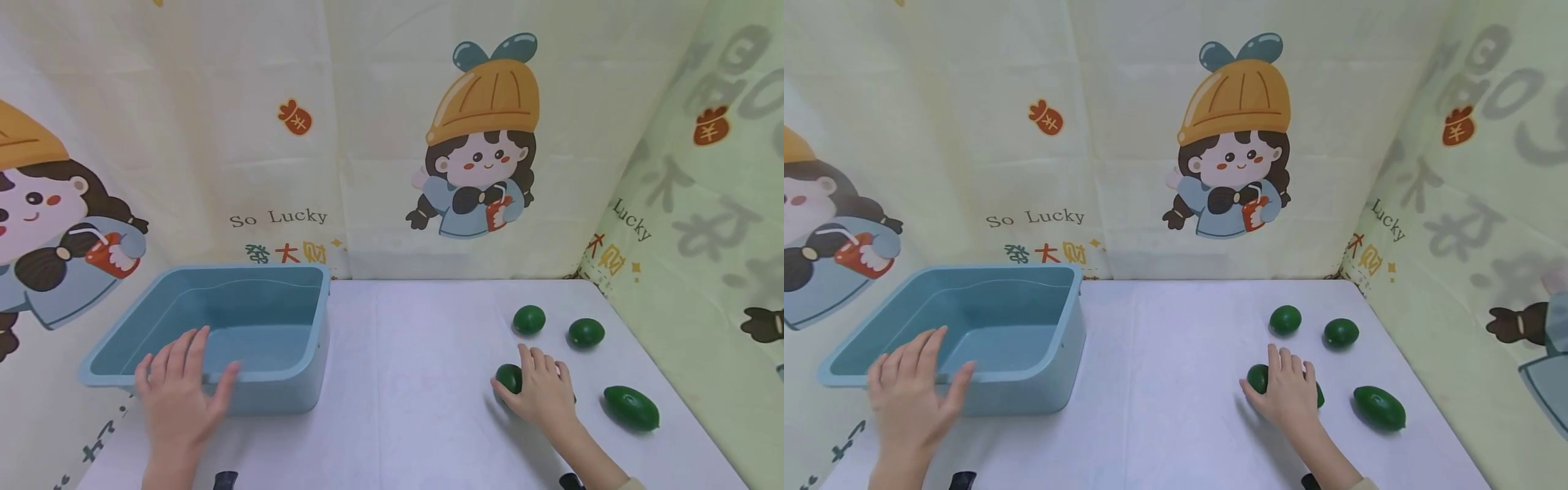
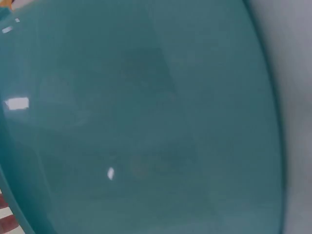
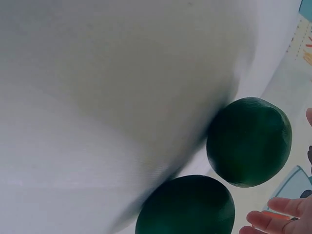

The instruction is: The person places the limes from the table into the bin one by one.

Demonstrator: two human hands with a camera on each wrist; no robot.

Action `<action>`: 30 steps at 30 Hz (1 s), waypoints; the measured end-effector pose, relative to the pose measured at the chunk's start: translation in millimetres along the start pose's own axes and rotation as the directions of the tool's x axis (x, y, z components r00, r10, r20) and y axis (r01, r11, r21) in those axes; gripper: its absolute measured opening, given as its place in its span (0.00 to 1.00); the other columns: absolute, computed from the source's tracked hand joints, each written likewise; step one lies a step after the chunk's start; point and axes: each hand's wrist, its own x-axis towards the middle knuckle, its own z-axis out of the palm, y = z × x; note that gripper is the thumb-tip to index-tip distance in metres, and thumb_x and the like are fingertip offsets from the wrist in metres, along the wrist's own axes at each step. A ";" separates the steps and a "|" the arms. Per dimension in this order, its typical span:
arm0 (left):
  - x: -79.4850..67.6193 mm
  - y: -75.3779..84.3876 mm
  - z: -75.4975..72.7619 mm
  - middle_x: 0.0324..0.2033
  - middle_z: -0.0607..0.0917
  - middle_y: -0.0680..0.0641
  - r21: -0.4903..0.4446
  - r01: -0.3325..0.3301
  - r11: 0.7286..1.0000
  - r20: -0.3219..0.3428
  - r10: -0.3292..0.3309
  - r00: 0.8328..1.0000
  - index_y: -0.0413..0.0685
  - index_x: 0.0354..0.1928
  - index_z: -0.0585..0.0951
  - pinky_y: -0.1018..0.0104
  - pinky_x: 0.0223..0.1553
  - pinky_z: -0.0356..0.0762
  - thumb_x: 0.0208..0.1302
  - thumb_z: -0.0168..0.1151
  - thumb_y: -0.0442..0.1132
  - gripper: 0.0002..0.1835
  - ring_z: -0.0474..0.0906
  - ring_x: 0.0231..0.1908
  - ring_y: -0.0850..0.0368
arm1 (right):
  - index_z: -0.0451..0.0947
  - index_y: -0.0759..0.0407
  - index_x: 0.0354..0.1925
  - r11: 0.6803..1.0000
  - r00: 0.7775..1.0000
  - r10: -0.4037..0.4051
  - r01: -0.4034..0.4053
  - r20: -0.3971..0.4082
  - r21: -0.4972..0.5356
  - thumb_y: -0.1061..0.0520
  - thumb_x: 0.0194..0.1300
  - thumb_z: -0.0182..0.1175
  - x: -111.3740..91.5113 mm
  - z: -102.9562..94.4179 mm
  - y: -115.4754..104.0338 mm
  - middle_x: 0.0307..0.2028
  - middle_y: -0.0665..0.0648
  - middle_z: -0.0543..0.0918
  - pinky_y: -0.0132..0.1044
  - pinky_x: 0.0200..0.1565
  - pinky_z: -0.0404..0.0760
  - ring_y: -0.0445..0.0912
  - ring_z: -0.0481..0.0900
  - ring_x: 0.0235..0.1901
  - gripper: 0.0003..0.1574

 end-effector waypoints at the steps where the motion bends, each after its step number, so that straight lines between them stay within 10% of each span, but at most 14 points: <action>1: -1.6 -2.6 -0.8 0.51 0.72 0.34 0.006 0.012 1.000 0.017 -0.012 1.000 0.40 0.58 0.69 0.38 0.57 0.46 0.59 0.34 0.71 0.43 0.62 0.51 0.35 | 0.61 0.69 0.57 1.000 1.000 -0.001 0.001 0.005 -0.001 0.31 0.48 0.58 -0.5 0.7 0.3 0.49 0.70 0.71 0.59 0.50 0.59 0.64 0.69 0.48 0.53; 30: -38.6 -74.9 -4.0 0.44 0.73 0.30 0.064 -0.035 0.997 0.000 0.035 0.999 0.31 0.48 0.71 0.43 0.60 0.47 0.63 0.33 0.66 0.41 0.64 0.48 0.33 | 0.64 0.70 0.51 0.997 0.999 -0.003 0.006 0.039 -0.080 0.29 0.44 0.60 -10.5 12.0 4.0 0.42 0.67 0.70 0.56 0.47 0.60 0.60 0.68 0.44 0.53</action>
